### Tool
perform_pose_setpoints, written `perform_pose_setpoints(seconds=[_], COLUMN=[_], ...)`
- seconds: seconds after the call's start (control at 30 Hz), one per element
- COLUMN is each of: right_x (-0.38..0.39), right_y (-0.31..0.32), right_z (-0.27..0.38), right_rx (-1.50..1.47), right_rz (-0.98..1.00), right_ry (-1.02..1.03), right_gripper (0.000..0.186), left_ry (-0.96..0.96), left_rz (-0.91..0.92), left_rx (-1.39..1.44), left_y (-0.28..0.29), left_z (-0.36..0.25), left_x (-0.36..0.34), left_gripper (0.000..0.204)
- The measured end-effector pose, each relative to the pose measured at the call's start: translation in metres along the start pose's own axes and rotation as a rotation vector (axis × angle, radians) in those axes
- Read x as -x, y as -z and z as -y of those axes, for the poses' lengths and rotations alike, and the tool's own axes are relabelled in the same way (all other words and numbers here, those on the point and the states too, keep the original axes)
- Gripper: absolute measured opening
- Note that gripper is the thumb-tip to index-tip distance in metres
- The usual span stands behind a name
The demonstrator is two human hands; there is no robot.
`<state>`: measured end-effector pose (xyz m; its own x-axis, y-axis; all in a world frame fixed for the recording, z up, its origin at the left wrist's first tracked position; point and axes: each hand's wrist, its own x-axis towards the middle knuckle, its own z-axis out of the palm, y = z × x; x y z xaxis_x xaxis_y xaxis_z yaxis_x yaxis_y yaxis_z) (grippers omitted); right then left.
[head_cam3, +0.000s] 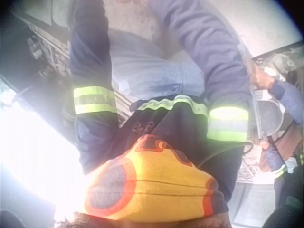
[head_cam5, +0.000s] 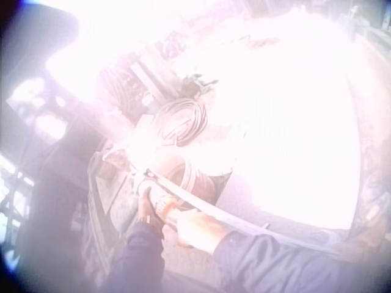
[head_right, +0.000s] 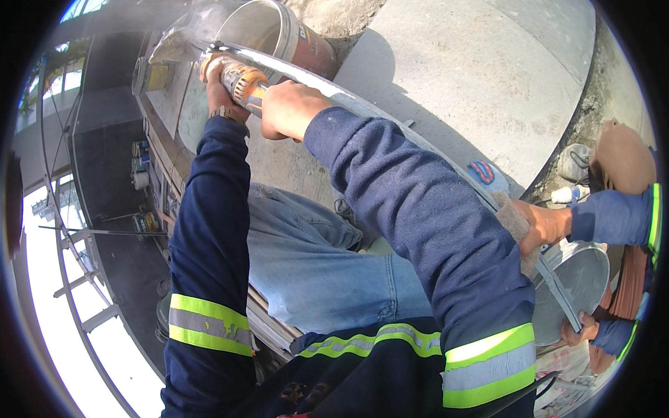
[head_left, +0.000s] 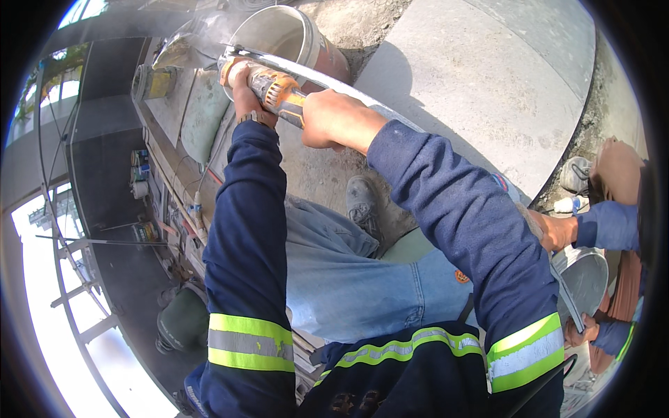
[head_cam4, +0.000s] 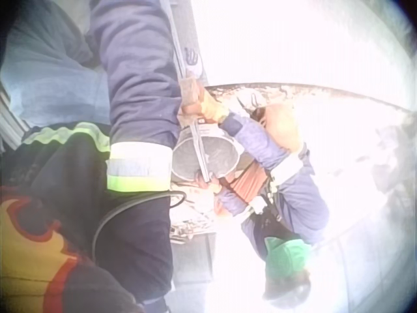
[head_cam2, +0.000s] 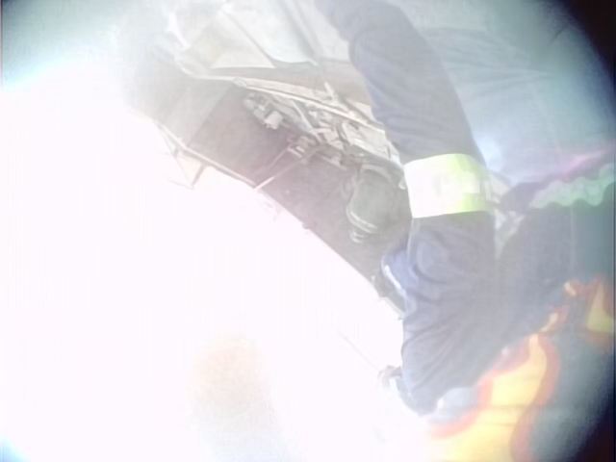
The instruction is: The person uses an angle grinder to cut a large ceramic tile on a construction site. They hold the tool with both hands and guide it along the tile surface, producing dust as the cut progresses. The person remains crouched throughout the task.
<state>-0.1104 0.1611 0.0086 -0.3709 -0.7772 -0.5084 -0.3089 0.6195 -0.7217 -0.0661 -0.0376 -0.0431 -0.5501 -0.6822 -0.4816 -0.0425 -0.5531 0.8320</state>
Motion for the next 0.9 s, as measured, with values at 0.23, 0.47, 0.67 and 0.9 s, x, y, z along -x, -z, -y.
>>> perform_pose_setpoints(seconds=[0.23,0.47,0.67,0.9], right_x=[-0.003,0.003,0.005,0.008], right_y=[-0.001,0.002,0.002,0.005], right_z=[-0.002,-0.003,-0.004,0.001], right_rx=[-0.028,-0.053,-0.004,0.0], right_rz=[-0.002,0.01,-0.029,-0.009], right_ry=[0.009,0.014,0.06,0.011], right_gripper=[0.035,0.033,0.028,0.029], left_ry=[-0.001,0.009,0.039,0.005], left_rz=[-0.015,-0.025,-0.041,-0.028], left_rx=[0.01,0.035,0.074,0.1], left_y=[0.002,0.0,-0.004,-0.009], left_z=[0.002,0.003,0.0,0.001], left_x=[-0.006,-0.004,0.005,0.012], left_gripper=[0.044,0.042,0.041,0.038])
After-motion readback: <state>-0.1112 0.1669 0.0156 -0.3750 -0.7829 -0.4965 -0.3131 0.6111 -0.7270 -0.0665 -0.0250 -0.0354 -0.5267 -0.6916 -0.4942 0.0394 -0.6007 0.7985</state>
